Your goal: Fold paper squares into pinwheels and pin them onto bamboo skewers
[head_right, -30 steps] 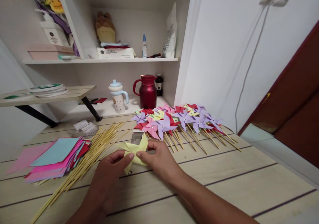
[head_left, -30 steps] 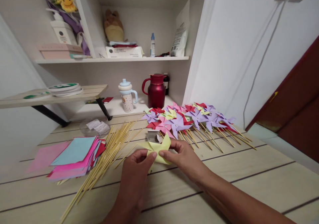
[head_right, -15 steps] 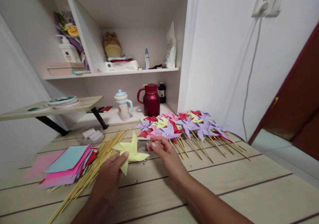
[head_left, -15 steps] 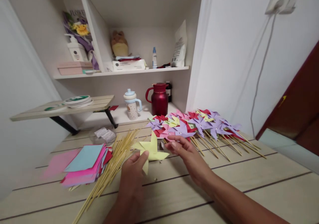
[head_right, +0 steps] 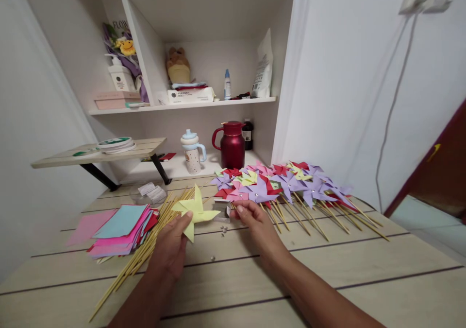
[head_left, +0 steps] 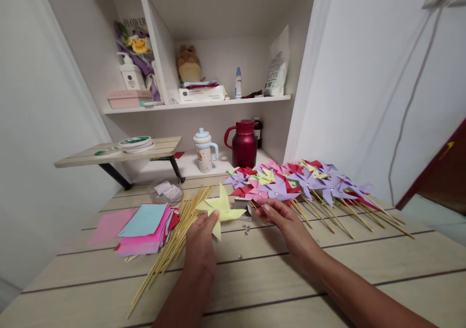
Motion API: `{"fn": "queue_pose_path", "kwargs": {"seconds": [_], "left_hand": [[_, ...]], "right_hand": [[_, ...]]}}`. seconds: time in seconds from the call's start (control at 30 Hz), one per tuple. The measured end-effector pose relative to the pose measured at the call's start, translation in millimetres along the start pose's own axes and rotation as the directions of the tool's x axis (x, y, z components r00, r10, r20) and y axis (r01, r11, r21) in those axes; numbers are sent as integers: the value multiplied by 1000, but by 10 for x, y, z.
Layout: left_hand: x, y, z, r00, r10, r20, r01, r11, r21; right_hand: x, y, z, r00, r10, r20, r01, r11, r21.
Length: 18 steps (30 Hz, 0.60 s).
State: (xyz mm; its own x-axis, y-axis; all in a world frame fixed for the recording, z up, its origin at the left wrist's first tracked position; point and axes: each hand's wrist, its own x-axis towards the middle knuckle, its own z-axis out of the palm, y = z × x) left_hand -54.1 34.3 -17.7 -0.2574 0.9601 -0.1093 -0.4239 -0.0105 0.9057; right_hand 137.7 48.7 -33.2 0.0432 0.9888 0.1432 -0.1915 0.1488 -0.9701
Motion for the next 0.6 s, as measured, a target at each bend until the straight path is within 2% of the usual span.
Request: {"fn": "queue_pose_path", "kwargs": {"seconds": [0.1, 0.17, 0.27, 0.33, 0.4, 0.47, 0.6], "left_hand": [[4, 35, 5, 997, 74, -13, -73, 995, 62], [28, 49, -2, 991, 125, -52, -119, 988, 95], [103, 11, -36, 986, 131, -99, -120, 987, 108], [160, -43, -66, 984, 129, -126, -118, 989, 91], [201, -92, -89, 979, 137, -150, -126, 989, 76], [219, -118, -97, 976, 148, -161, -139, 988, 69], [198, -112, -83, 977, 159, -141, -150, 986, 72]], "right_hand": [[15, -9, -33, 1000, -12, 28, 14, 997, -74], [0, 11, -48, 990, 15, 143, 12, 981, -191], [-72, 75, -28, 925, 97, 367, 49, 928, -368], [-133, 116, 13, 893, 81, 444, 137, 888, -439], [-181, 143, 62, 871, 29, 491, 237, 849, -472], [-206, 163, 102, 856, 3, 517, 282, 835, -472], [-195, 212, 154, 875, 53, 482, 187, 880, -436]]}}
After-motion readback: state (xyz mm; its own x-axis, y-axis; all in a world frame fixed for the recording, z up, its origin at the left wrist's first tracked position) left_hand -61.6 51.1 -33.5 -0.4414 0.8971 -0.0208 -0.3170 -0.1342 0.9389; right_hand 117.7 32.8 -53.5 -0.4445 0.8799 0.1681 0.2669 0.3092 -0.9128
